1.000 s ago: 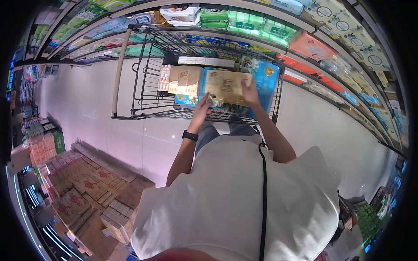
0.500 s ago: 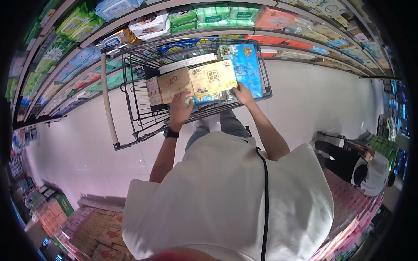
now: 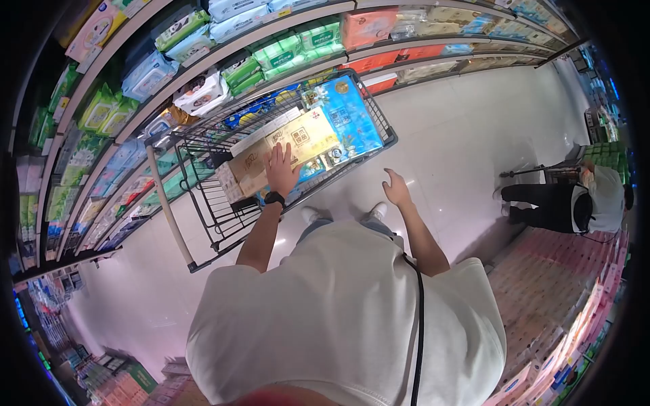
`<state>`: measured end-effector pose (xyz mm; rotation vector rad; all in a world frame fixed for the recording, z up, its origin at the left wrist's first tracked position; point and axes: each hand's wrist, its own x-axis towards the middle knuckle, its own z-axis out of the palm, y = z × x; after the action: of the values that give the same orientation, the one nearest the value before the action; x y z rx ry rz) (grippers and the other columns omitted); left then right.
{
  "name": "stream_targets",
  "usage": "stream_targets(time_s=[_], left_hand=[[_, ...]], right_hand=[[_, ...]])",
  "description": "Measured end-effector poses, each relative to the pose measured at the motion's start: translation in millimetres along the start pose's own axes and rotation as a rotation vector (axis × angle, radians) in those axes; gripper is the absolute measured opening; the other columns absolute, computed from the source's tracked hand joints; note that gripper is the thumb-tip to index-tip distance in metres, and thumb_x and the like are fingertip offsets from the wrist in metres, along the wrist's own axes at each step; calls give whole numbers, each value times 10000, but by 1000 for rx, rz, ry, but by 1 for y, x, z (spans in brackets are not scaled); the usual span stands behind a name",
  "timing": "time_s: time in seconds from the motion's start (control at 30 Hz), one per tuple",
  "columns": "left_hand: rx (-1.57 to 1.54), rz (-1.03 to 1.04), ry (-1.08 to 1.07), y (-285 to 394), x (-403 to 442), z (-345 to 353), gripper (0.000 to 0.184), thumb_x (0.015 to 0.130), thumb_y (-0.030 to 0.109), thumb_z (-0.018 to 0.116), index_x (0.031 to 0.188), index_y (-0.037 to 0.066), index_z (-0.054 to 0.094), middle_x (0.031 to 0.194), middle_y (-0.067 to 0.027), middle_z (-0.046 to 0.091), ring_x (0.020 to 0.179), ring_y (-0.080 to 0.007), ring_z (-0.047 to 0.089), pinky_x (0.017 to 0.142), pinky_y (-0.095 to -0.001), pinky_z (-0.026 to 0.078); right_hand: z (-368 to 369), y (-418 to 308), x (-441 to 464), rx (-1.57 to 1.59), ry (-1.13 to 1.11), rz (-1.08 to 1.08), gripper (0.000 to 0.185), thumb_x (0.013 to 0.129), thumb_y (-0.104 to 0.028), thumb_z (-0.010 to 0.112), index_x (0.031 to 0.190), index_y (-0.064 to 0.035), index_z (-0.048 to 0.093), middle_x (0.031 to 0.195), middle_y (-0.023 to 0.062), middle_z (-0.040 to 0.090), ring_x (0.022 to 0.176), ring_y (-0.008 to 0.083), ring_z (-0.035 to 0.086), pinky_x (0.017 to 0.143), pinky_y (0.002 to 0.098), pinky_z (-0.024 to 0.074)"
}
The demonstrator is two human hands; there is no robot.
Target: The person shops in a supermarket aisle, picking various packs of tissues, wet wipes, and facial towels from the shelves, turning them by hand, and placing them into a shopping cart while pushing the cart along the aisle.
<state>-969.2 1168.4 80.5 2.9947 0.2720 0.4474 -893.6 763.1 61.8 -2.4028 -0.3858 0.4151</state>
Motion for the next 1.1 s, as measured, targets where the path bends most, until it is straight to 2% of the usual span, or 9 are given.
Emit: stream_targets(time_s=[0.2,0.3,0.37,0.43,0.53,0.63,0.8,1.0,1.1], left_hand=[[-6,-16,-83,9,5,-9,762,870,441,678,1509,116,418,1531,-220,398,1420,-354,373,1171,-588,239],[-42,-125,-640,30,53,-41,627,856,368,701,1383,67,545,1379,-225,557,1281,-379,527,1058,-576,387],[-410,158,-384,66,94,-86,486,894,308,673,1288,31,609,1196,-194,662,1080,-377,639,942,-477,496],[-564,151,-230,168,134,-212,385,921,188,654,1262,13,617,1075,-188,675,904,-373,654,838,-417,524],[-547,665,207,272,158,-345,444,802,-10,694,1239,31,633,992,-121,683,735,-274,611,743,-386,503],[-614,969,354,345,152,-437,240,663,-91,645,845,42,726,836,-72,712,658,-254,595,653,-379,490],[-471,1492,433,432,149,-502,197,648,-29,678,798,97,706,803,-33,703,618,-193,559,612,-347,494],[-453,1708,302,487,168,-512,187,669,-6,686,809,118,689,782,-12,693,604,-161,538,591,-318,479],[-521,1761,244,496,187,-502,183,680,6,690,815,129,681,772,-2,688,598,-145,528,580,-303,472]], right_hand=[[-9,213,-101,440,-177,594,376,928,-212,563,1279,-78,568,1019,151,717,814,244,696,634,388,546],[-18,275,-174,515,-257,867,310,933,-317,560,1149,-96,581,943,132,723,758,248,687,652,431,544],[-1,337,-222,597,-325,978,277,957,-289,538,1174,-122,587,981,150,718,821,303,694,717,507,534],[19,416,-260,-116,-566,182,324,855,-237,680,1140,-99,751,1090,153,728,1035,225,673,936,317,527],[7,406,-289,263,-473,620,314,885,-240,630,1149,-93,715,1033,137,721,960,225,673,863,342,537],[-8,390,-288,697,-226,937,307,915,-244,580,1158,-86,679,976,122,715,885,225,674,790,367,546],[-38,367,-265,822,-131,932,306,943,-243,522,1166,-71,641,910,104,706,790,213,668,705,380,554],[-25,380,-249,947,-15,1008,310,922,-244,518,1155,-65,616,885,112,710,765,215,669,650,358,528],[-25,378,-255,792,-78,681,316,936,-241,528,1175,-52,612,938,133,710,842,226,695,657,368,543]])
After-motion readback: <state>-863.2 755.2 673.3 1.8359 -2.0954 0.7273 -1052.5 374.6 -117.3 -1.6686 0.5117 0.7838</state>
